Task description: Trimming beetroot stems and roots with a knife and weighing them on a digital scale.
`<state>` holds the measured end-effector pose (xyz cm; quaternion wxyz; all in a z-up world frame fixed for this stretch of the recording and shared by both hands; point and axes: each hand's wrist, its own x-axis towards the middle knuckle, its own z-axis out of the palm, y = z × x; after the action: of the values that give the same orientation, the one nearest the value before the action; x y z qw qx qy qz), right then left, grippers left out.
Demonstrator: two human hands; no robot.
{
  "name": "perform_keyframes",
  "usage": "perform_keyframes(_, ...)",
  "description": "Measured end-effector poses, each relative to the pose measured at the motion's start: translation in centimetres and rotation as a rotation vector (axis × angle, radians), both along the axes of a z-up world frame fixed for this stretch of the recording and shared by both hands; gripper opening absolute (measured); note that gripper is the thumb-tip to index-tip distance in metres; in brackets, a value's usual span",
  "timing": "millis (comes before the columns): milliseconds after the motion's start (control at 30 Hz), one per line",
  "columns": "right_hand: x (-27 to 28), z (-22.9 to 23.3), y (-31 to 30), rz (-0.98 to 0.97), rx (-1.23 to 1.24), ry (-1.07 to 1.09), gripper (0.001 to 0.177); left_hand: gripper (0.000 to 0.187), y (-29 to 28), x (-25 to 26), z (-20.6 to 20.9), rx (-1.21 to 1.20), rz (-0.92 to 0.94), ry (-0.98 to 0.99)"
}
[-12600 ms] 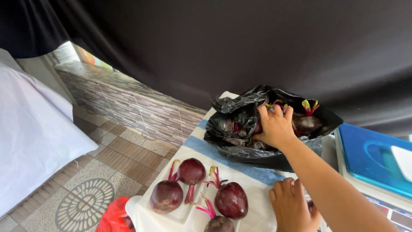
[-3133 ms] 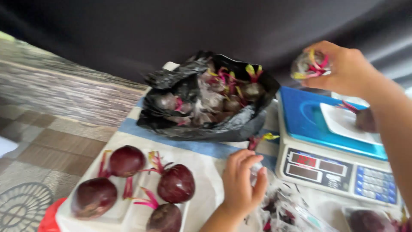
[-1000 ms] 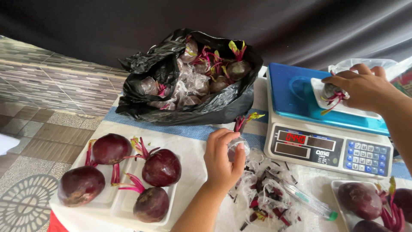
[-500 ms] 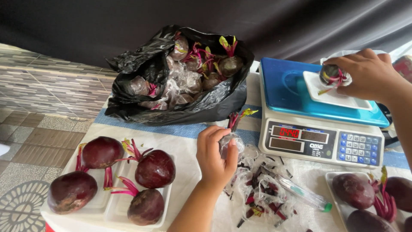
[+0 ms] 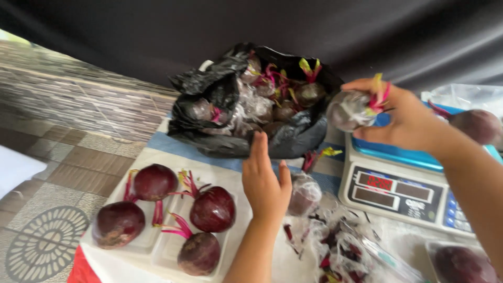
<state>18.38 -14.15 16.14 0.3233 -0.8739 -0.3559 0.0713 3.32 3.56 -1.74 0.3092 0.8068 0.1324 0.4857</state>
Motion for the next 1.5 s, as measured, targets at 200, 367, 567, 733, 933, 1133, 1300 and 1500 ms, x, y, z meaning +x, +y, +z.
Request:
perform_keyframes(200, 1.1, -2.6, 8.9, 0.267, 0.127, -0.213, 0.075, 0.045, 0.0, -0.1, -0.3, -0.024, 0.14, 0.047)
perform_keyframes(367, 2.5, -4.2, 14.5, -0.072, -0.346, -0.481, 0.075, 0.032, -0.7, -0.2, -0.3, -0.056, 0.091, 0.052)
perform_keyframes(567, 7.5, -4.6, 14.7, -0.007, -0.497, -0.436, 0.075, 0.034, -1.0, -1.0, 1.0, -0.077, 0.067, 0.013)
perform_keyframes(733, 10.5, -3.4, 10.2, -0.131, -1.021, -0.501, 0.034, 0.041, -1.3, -1.3, 1.1, -0.098, 0.034, 0.096)
perform_keyframes(933, 8.8, -3.4, 10.3, -0.138, -1.195, -0.622, 0.037, 0.044, -1.3, -1.5, 1.1, -0.098, 0.014, 0.113)
perform_keyframes(1133, 10.3, -6.4, 13.8, 0.14, -0.902, -1.129, 0.03, 0.044, -1.4, -1.4, 0.8, -0.101, 0.004, 0.116)
perform_keyframes(1300, 13.5, -9.9, 14.8, 0.342, -1.36, -1.4, 0.039, 0.043, -1.3, -1.5, 1.1, -0.092, 0.01, 0.121)
perform_keyframes(1500, 14.6, -10.1, 15.2, 0.332, -1.56, -1.384, 0.055, 0.045, -1.5, -1.3, 0.8, -0.123, -0.004, 0.205)
